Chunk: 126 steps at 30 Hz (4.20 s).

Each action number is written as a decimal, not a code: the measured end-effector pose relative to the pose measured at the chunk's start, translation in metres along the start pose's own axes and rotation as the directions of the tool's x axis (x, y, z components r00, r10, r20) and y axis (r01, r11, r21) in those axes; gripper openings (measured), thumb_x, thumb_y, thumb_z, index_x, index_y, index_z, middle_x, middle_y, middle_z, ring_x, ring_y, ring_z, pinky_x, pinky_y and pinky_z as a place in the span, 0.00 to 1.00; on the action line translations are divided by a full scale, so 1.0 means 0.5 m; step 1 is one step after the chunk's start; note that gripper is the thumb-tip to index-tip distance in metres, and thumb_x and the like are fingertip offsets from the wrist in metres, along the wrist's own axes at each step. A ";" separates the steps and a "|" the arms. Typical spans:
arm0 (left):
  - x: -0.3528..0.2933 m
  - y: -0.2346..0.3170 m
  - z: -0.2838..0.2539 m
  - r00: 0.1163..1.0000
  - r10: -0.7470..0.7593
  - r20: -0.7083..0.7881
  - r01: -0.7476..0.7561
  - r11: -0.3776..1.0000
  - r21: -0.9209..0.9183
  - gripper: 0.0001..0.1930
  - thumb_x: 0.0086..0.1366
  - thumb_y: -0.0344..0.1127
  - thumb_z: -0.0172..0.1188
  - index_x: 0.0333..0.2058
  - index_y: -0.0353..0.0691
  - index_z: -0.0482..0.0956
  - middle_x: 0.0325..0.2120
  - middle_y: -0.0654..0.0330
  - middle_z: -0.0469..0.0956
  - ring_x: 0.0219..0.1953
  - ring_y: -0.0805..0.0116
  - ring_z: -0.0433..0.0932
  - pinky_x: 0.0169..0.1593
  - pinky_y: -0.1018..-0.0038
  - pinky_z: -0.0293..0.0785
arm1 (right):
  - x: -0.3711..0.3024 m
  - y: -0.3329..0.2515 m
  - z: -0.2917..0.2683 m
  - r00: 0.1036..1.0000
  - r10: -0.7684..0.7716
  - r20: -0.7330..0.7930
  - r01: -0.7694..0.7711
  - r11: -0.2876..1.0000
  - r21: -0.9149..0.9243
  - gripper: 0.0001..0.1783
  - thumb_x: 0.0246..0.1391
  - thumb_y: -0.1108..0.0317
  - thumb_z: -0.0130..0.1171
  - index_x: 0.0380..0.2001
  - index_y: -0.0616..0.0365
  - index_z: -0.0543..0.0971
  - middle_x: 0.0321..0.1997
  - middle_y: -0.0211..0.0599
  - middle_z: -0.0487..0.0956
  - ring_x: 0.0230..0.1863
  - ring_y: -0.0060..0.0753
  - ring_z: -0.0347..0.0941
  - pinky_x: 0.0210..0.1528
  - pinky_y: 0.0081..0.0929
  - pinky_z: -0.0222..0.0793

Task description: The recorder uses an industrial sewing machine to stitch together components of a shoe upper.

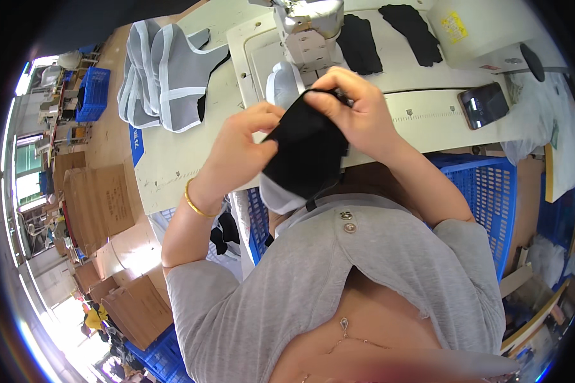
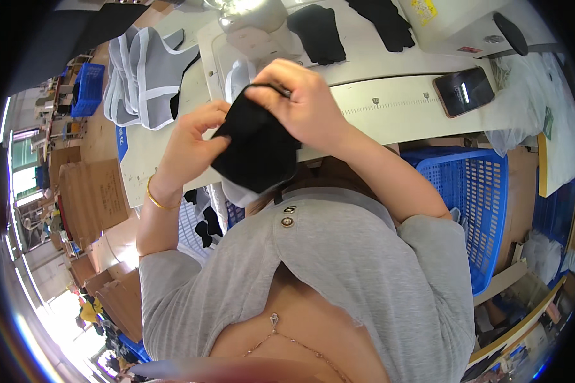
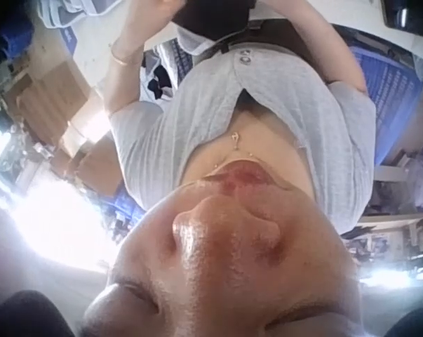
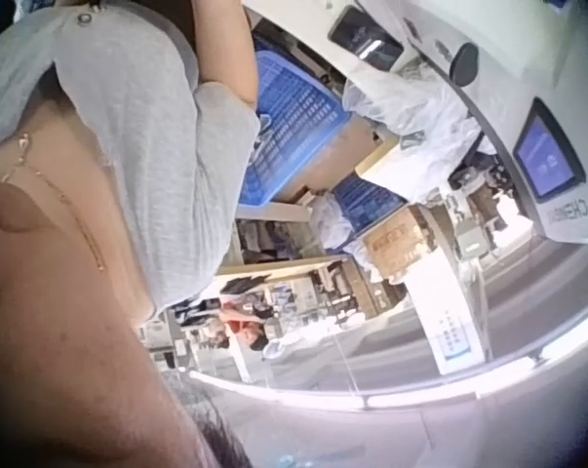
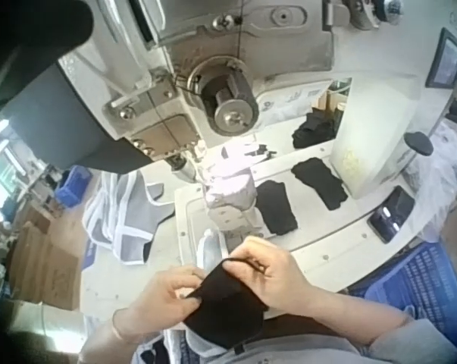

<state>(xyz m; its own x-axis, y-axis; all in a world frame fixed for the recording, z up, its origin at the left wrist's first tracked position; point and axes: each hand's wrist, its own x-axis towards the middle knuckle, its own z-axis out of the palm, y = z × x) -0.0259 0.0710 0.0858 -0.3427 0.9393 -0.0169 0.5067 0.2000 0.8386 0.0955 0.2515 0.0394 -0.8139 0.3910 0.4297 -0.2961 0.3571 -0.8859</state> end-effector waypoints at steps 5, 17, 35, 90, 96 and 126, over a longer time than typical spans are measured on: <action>-0.021 -0.022 0.034 0.881 -0.470 -0.051 0.321 0.674 -0.666 0.08 0.61 0.25 0.52 0.34 0.32 0.80 0.30 0.63 0.80 0.34 0.78 0.76 0.44 0.82 0.68 | -0.052 0.034 0.047 0.969 -0.025 -0.247 -0.025 0.980 -0.197 0.10 0.58 0.68 0.62 0.28 0.61 0.73 0.24 0.39 0.75 0.23 0.37 0.72 0.26 0.28 0.67; 0.029 -0.020 0.097 0.876 -0.261 -0.405 0.137 0.941 -0.310 0.08 0.65 0.32 0.62 0.32 0.31 0.81 0.23 0.67 0.79 0.29 0.82 0.71 0.35 0.81 0.69 | 0.135 0.203 -0.176 0.950 -0.275 -0.148 0.093 0.703 -0.705 0.10 0.56 0.62 0.63 0.36 0.55 0.82 0.33 0.30 0.81 0.30 0.31 0.77 0.33 0.27 0.71; 0.007 -0.016 0.103 0.859 -0.231 -0.457 0.143 0.965 -0.219 0.09 0.64 0.34 0.63 0.33 0.31 0.81 0.23 0.63 0.80 0.27 0.81 0.72 0.33 0.80 0.70 | 0.181 0.222 -0.214 0.995 0.094 0.028 -0.063 0.830 -0.554 0.19 0.48 0.65 0.70 0.42 0.59 0.76 0.41 0.31 0.78 0.43 0.27 0.73 0.49 0.25 0.68; -0.023 0.014 0.081 0.905 -0.288 -0.313 0.025 0.772 -0.636 0.14 0.72 0.36 0.51 0.38 0.29 0.81 0.29 0.66 0.79 0.33 0.83 0.73 0.39 0.85 0.69 | 0.008 -0.068 -0.037 0.914 0.222 0.340 -0.197 0.975 -0.108 0.06 0.51 0.73 0.63 0.31 0.65 0.78 0.28 0.30 0.74 0.31 0.20 0.69 0.36 0.22 0.65; -0.021 0.023 0.082 0.907 -0.249 -0.341 0.071 0.885 -0.460 0.08 0.65 0.32 0.62 0.37 0.31 0.81 0.27 0.68 0.79 0.31 0.83 0.73 0.36 0.84 0.70 | 0.005 -0.062 -0.032 0.925 0.206 0.319 -0.183 0.978 -0.101 0.06 0.51 0.73 0.63 0.31 0.64 0.78 0.27 0.29 0.74 0.30 0.19 0.68 0.36 0.21 0.65; -0.002 0.057 -0.040 0.958 -0.075 -0.278 0.059 0.996 -0.065 0.05 0.64 0.26 0.60 0.37 0.31 0.80 0.29 0.67 0.77 0.35 0.80 0.72 0.42 0.83 0.67 | 0.016 -0.089 -0.040 0.970 0.183 0.163 -0.176 0.983 -0.057 0.10 0.58 0.69 0.62 0.37 0.66 0.78 0.24 0.33 0.77 0.26 0.16 0.71 0.29 0.18 0.67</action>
<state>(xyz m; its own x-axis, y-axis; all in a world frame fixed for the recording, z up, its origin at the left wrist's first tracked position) -0.0268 0.0702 0.1204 -0.5863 0.8069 0.0723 0.4331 0.2368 0.8697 0.1123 0.2555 0.0856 -0.9247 0.3064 0.2258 -0.1193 0.3301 -0.9364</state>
